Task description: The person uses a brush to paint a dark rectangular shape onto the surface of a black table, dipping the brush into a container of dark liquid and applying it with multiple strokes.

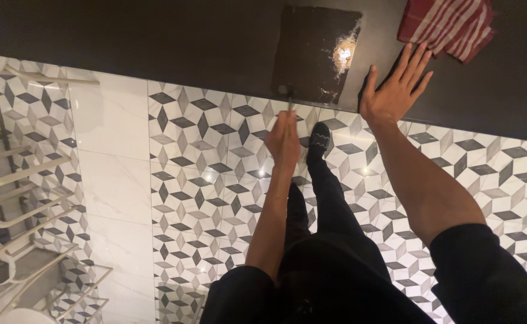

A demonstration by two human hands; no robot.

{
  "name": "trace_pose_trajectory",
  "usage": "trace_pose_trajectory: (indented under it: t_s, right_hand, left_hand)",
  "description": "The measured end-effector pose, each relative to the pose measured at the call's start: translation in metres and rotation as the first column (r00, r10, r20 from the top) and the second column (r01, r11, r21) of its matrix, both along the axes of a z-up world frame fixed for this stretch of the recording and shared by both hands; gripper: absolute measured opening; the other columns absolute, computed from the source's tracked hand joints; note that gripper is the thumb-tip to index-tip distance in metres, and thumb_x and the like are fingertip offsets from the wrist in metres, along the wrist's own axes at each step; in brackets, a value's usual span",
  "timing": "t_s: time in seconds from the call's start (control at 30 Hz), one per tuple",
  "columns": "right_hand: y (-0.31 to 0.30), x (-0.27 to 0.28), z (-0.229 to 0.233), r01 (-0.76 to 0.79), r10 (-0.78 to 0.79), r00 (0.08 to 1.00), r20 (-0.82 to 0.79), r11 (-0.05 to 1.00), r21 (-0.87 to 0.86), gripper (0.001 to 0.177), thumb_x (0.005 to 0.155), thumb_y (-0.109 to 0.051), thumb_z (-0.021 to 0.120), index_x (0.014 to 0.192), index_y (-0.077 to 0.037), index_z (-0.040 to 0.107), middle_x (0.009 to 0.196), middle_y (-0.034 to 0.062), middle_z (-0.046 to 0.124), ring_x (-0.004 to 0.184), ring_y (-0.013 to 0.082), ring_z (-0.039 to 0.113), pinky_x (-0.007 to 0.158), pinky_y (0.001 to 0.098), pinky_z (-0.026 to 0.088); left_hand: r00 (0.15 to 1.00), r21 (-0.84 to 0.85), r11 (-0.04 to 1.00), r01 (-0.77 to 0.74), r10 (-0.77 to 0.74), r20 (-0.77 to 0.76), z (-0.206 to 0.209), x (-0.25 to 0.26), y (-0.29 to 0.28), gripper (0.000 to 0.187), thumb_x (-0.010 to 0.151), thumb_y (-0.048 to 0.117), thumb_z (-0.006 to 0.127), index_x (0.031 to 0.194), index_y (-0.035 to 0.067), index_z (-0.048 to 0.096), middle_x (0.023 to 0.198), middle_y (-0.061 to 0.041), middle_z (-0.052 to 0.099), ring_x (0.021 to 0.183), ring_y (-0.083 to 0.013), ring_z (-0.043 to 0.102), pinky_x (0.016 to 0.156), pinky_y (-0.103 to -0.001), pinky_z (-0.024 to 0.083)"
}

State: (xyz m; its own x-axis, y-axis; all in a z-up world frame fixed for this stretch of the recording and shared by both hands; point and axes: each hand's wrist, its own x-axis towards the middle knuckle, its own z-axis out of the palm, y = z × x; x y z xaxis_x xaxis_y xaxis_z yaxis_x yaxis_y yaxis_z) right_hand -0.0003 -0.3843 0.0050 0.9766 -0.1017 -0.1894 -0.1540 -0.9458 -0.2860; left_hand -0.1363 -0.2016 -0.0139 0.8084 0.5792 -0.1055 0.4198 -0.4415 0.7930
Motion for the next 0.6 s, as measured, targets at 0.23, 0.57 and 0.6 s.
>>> trace_pose_trajectory:
  t_s: [0.23, 0.57, 0.6]
  right_hand:
    - [0.002, 0.002, 0.005, 0.007, -0.007, 1.0, -0.013, 1.0, 0.003, 0.074, 0.114, -0.049, 0.036, 0.169, -0.005, 0.016, 0.177, 0.0159, 0.007, 0.164, 0.0316, 0.001, 0.132, 0.0531, -0.002]
    - [0.003, 0.002, 0.008, 0.013, -0.013, 1.0, -0.022, 1.0, 0.001, 0.074, 0.114, -0.051, 0.033, 0.169, -0.005, 0.015, 0.177, 0.0162, 0.006, 0.164, 0.0314, 0.0, 0.132, 0.0531, -0.002]
    - [0.003, 0.002, 0.008, 0.01, -0.01, 1.0, -0.018, 1.0, 0.005, 0.074, 0.114, -0.051, 0.033, 0.169, -0.005, 0.015, 0.177, 0.0164, 0.007, 0.164, 0.0316, 0.001, 0.132, 0.0535, -0.002]
  left_hand:
    - [0.999, 0.033, 0.999, -0.001, 0.0, 0.037, -0.004, 0.001, 0.014, 0.024, 0.108, 0.029, 0.052, 0.096, 0.01, 0.062, 0.076, -0.012, 0.067, 0.063, -0.0273, 0.066, 0.057, -0.038, 0.05]
    - [0.993, 0.19, 0.982, -0.002, -0.02, 0.115, 0.003, 0.0, 0.016, 0.018, 0.109, 0.022, 0.053, 0.098, 0.009, 0.06, 0.076, -0.009, 0.066, 0.066, -0.028, 0.067, 0.057, -0.038, 0.05]
    - [0.993, 0.191, 0.982, -0.003, -0.019, 0.114, 0.003, 0.002, 0.016, 0.018, 0.109, 0.022, 0.053, 0.098, 0.009, 0.06, 0.076, -0.009, 0.066, 0.066, -0.028, 0.067, 0.057, -0.038, 0.05]
